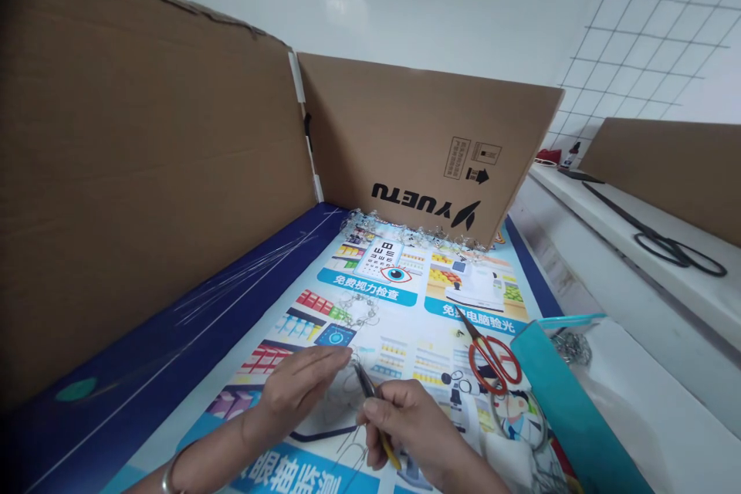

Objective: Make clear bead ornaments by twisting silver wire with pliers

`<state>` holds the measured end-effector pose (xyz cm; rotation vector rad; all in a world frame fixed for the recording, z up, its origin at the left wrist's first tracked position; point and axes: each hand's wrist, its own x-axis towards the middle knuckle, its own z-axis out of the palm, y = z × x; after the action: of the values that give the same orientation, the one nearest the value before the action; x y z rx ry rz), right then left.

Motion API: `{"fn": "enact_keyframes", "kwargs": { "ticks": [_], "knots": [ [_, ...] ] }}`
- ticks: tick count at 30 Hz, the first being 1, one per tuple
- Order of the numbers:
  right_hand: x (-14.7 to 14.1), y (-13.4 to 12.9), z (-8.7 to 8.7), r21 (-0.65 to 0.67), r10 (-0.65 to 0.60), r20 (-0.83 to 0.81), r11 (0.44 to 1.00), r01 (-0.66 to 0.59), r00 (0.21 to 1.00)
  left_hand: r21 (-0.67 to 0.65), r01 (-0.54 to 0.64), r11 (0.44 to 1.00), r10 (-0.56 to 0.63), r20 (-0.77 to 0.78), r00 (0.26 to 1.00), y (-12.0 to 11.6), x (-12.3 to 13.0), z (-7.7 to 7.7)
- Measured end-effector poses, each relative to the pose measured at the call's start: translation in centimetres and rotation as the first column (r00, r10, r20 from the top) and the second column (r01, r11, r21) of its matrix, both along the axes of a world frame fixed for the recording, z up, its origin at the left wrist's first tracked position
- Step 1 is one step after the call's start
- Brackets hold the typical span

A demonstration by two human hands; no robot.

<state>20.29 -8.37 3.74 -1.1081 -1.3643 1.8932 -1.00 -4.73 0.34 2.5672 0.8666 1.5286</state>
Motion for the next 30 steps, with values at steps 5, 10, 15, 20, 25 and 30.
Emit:
{"fn": "enact_keyframes", "kwargs": {
  "ticks": [5, 10, 15, 20, 25, 30],
  "knots": [
    [0.0, 0.2, 0.5, 0.025, -0.021, 0.065, 0.999, 0.019, 0.998, -0.118, 0.094, 0.989, -0.089, 0.047, 0.995, 0.1, 0.1, 0.3],
    [0.5, 0.5, 0.6, 0.061, -0.016, 0.140, 0.998, 0.008, 0.990, -0.627, 0.380, 0.680, -0.139, 0.399, 0.907, -0.7, 0.9, 1.4],
    [1.0, 0.8, 0.3, 0.082, 0.027, 0.213, 0.996, -0.045, 0.977, -0.787, 0.567, 0.244, 0.111, 0.604, 0.789, -0.6, 1.7, 2.6],
    [1.1, 0.9, 0.6, 0.060, 0.119, 0.258, 0.988, -0.139, 0.959, -0.812, 0.582, 0.046, 0.124, 0.583, 0.803, -0.1, 1.7, 3.2],
    [1.3, 1.0, 0.6, 0.074, 0.155, 0.286, 0.980, -0.183, 0.946, -0.840, 0.540, -0.049, 0.088, 0.534, 0.841, -0.2, 1.6, 2.8],
    [1.0, 1.8, 0.2, 0.097, 0.118, 0.277, 0.984, -0.150, 0.953, -0.865, 0.497, 0.064, 0.082, 0.501, 0.862, 0.4, 2.0, 3.1]
  ]
}}
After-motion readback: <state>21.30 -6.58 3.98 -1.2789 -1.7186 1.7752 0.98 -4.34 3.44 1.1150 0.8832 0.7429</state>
